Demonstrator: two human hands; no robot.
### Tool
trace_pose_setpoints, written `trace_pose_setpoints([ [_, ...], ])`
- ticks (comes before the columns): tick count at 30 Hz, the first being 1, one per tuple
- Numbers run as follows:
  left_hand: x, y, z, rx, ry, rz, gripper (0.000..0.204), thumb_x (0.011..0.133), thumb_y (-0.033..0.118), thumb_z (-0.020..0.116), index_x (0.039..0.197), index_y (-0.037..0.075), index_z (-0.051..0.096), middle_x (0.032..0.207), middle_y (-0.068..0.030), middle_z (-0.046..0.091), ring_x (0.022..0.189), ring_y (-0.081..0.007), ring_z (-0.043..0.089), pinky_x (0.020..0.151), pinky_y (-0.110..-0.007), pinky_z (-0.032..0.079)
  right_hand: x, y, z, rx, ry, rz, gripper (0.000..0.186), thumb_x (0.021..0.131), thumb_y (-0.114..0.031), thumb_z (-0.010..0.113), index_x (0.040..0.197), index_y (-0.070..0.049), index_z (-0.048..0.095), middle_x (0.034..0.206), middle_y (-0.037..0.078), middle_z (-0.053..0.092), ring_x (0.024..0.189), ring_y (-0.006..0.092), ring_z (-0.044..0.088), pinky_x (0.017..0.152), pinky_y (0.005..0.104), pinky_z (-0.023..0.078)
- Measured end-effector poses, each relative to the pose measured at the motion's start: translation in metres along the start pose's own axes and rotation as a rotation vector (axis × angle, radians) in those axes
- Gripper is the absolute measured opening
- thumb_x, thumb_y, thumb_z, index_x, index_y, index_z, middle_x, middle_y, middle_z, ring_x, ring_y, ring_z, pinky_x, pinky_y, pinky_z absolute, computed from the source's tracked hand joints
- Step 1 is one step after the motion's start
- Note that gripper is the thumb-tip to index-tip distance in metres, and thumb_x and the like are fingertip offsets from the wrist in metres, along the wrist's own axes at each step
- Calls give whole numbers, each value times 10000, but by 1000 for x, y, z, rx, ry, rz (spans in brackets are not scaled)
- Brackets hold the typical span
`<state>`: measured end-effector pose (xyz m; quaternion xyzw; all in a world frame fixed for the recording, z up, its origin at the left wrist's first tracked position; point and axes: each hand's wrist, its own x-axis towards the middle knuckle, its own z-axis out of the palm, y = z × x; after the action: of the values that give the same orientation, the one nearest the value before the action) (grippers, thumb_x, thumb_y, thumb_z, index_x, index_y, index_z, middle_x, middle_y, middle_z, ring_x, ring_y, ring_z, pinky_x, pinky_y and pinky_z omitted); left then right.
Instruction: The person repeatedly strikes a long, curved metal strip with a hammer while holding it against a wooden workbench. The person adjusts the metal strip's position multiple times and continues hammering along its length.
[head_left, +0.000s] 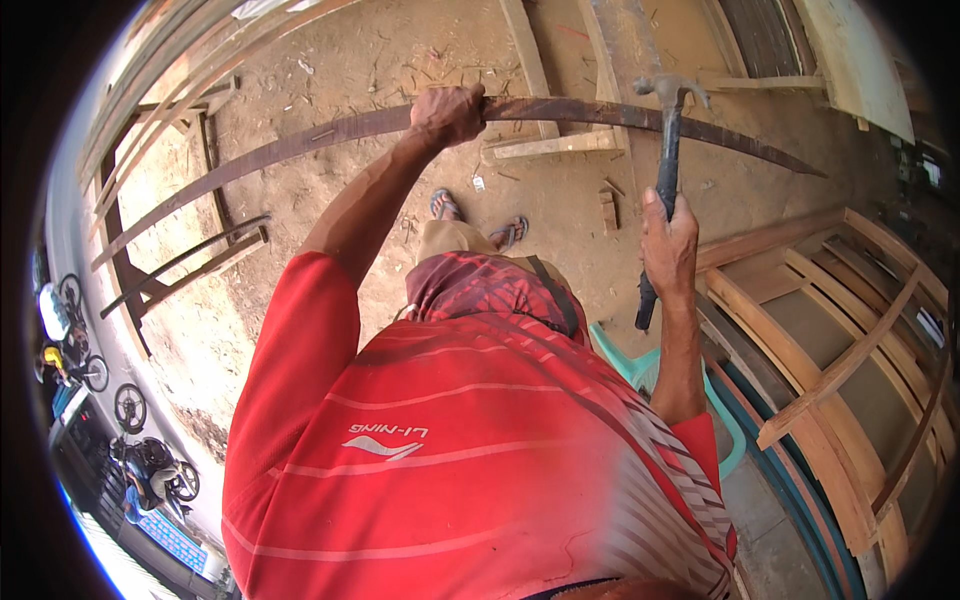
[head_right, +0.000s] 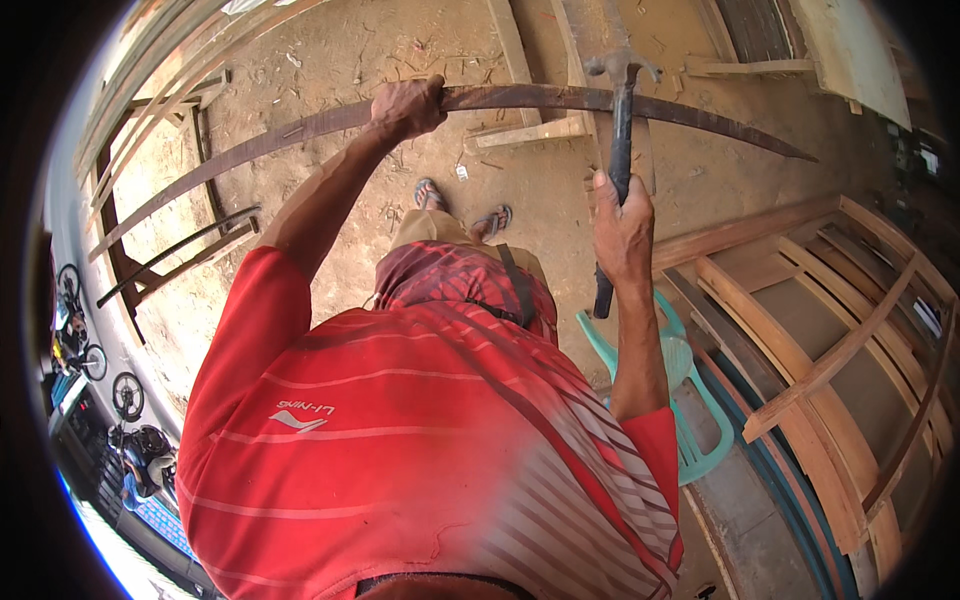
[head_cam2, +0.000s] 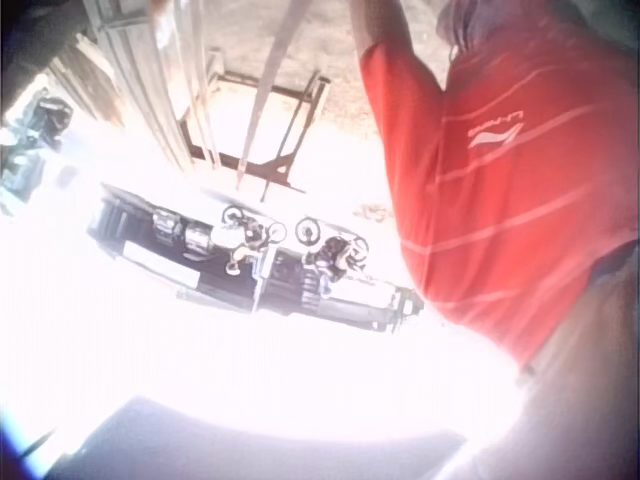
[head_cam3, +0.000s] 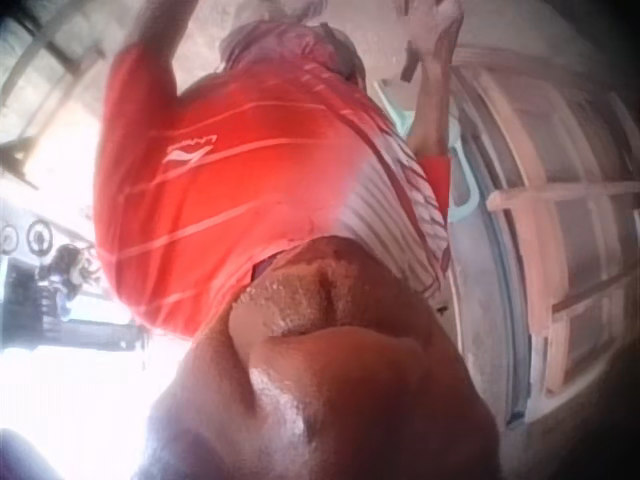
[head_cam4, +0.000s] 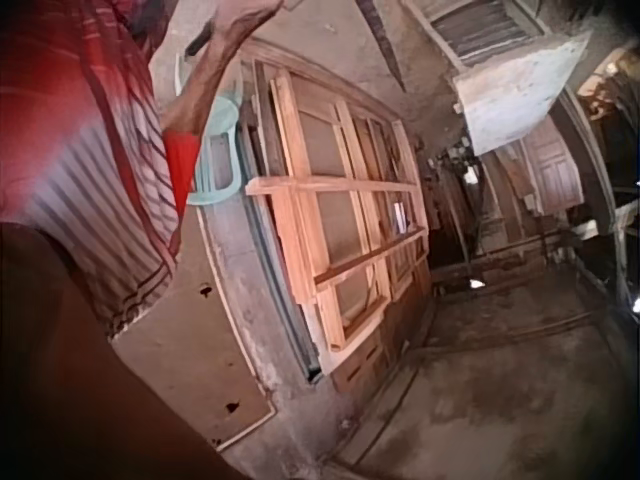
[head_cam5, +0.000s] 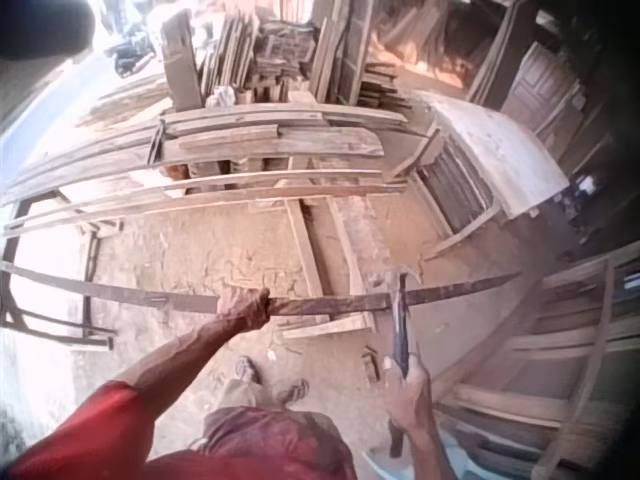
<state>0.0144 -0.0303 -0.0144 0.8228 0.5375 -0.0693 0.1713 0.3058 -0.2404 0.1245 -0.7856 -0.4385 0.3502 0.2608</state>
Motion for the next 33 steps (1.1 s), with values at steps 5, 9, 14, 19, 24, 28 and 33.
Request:
trace_pose_setpoints([
  [5,-4,0,11,-46,-36,-16,331,888,378,676,1117,141,644,971,-158,751,936,-379,732,793,-507,566,-5,-120,-65,463,496,-791,400,1089,-371,568,911,-19,499,677,49,492,504,127,487,459,279,449],
  [9,-6,5,9,-39,-48,-1,333,889,378,668,1119,139,641,982,-159,753,938,-387,731,795,-510,566,30,-113,-77,484,638,-1185,367,1088,-319,563,898,-23,456,664,73,492,488,138,483,444,295,463],
  [14,-6,6,1,-46,-25,10,320,897,359,653,1117,126,638,982,-172,750,955,-395,731,802,-513,569,25,51,24,-374,-42,-115,308,1062,-281,598,997,14,539,740,91,559,646,226,621,610,395,511],
  [19,-7,4,2,-43,-35,-22,355,963,390,575,1190,130,658,999,-183,759,960,-392,742,814,-502,579,4,-28,-18,284,101,14,314,1067,-327,605,943,-50,525,714,-2,485,539,85,498,501,270,457],
  [24,-12,7,-4,-21,-88,-23,337,942,352,619,1204,143,654,1022,-170,752,965,-371,736,808,-496,575,14,-116,-68,547,491,-819,313,1073,-250,586,920,8,495,704,53,514,518,129,506,488,292,472],
  [28,-16,7,-5,-2,-69,-26,321,940,351,615,1184,147,664,1006,-168,757,949,-372,740,805,-492,575,36,-57,-18,497,530,-962,213,1054,-166,558,960,17,502,713,66,542,527,136,530,513,319,502],
  [33,-11,9,6,-39,-30,7,325,907,378,651,1130,142,634,965,-173,750,944,-387,735,804,-518,566,11,85,74,-224,-43,-28,396,1049,-344,576,1084,48,534,841,269,613,826,434,645,799,483,504],
])
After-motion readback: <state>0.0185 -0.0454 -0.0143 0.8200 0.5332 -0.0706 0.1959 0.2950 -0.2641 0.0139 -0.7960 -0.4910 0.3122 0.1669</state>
